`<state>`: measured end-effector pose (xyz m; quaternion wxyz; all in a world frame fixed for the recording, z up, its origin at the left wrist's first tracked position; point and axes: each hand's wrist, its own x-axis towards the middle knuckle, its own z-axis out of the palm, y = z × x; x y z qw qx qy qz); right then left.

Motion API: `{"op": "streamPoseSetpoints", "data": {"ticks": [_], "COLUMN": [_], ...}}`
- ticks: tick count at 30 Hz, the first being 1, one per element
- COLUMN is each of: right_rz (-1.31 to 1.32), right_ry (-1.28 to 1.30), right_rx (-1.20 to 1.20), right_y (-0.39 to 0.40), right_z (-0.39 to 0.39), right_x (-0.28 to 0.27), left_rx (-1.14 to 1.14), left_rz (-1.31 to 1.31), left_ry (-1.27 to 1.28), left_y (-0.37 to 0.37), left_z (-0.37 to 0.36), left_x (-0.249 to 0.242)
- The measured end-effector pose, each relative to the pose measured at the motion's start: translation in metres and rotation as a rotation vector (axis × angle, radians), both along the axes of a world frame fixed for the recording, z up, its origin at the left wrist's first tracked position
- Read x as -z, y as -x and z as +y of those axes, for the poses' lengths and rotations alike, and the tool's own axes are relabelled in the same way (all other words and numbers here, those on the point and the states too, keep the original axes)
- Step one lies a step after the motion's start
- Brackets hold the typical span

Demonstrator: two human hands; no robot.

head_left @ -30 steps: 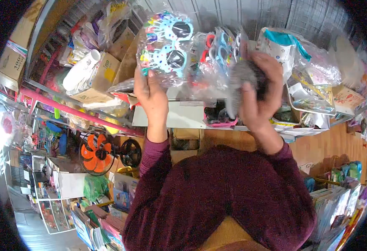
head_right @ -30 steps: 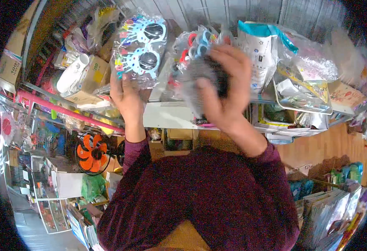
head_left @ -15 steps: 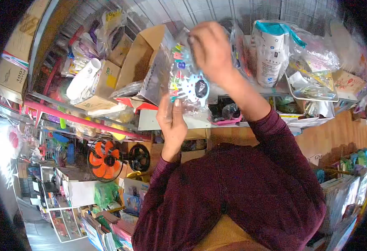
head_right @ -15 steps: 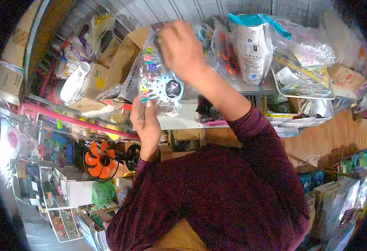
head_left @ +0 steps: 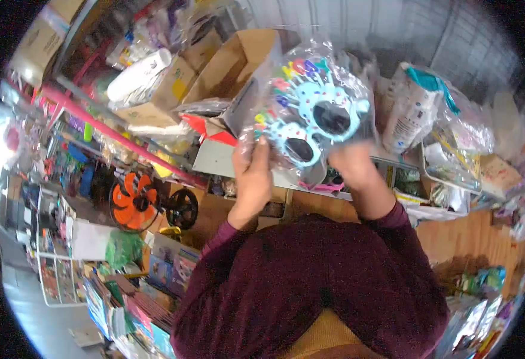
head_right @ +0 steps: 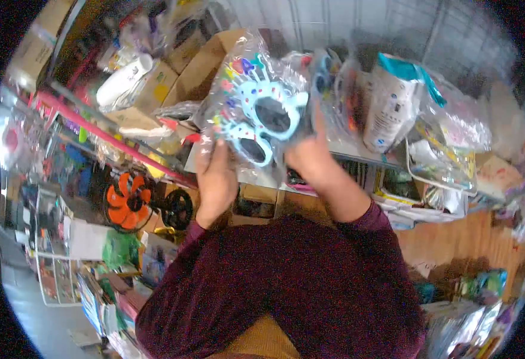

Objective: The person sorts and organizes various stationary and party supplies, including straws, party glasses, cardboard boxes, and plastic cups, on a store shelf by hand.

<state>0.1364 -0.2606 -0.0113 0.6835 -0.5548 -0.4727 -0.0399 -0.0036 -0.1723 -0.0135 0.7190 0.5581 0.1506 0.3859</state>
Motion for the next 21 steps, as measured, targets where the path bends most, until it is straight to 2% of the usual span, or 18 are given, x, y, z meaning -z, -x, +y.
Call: {"op": "streamPoseSetpoints", "data": {"ticks": [2, 3, 4, 5, 12, 13, 15, 17, 18, 19, 20, 21], "right_rz": [0.608, 0.179, -0.246, -0.433, -0.617, -0.613, -0.548, -0.44, -0.439, -0.417, -0.396, -0.369], "right_ry": [-0.267, -0.197, -0.135, -0.115, -0.196, -0.204, -0.173, -0.12, -0.119, -0.075, -0.034, -0.037], "right_rx": [-0.502, -0.297, -0.085, 0.008, -0.116, -0.095, -0.122, -0.13, -0.126, -0.083, -0.038, -0.001], "right_y": [0.037, 0.038, 0.04, 0.047, 0.049, 0.048, 0.046, 0.044, 0.041, 0.036, 0.03, 0.025], "right_z": [0.01, 0.013, 0.014, 0.009, 0.003, 0.0, -0.009, -0.016, -0.021, -0.026, -0.031, -0.036], "right_x": [-0.003, -0.01, -0.019, -0.021, -0.005, -0.004, 0.001, 0.008, 0.011, 0.014, 0.016, 0.017], "left_rx": [0.007, 0.012, -0.249, -0.274, 0.314, 0.313, 0.258, -0.353, -0.327, -0.49, -0.667, -0.533], "left_rz": [0.039, 0.063, 0.045, 0.044, -0.294, -0.296, -0.509, -0.027, 0.077, -0.114, -0.032, -0.037], "left_ry": [0.099, -0.083, -0.31, -0.308, 0.357, 0.353, 0.108, -0.443, -0.138, -0.4, -0.471, -0.411], "left_y": [-0.009, -0.005, -0.012, -0.008, -0.001, 0.002, 0.01, -0.011, 0.01, 0.003, 0.008, 0.017], "left_z": [-0.013, -0.016, -0.019, -0.018, 0.004, 0.003, 0.003, 0.069, 0.054, 0.052, 0.074, 0.095], "left_x": [-0.008, -0.002, 0.047, 0.047, 0.02, 0.006, -0.024, -0.018, -0.066, -0.091, -0.096, -0.102]}}
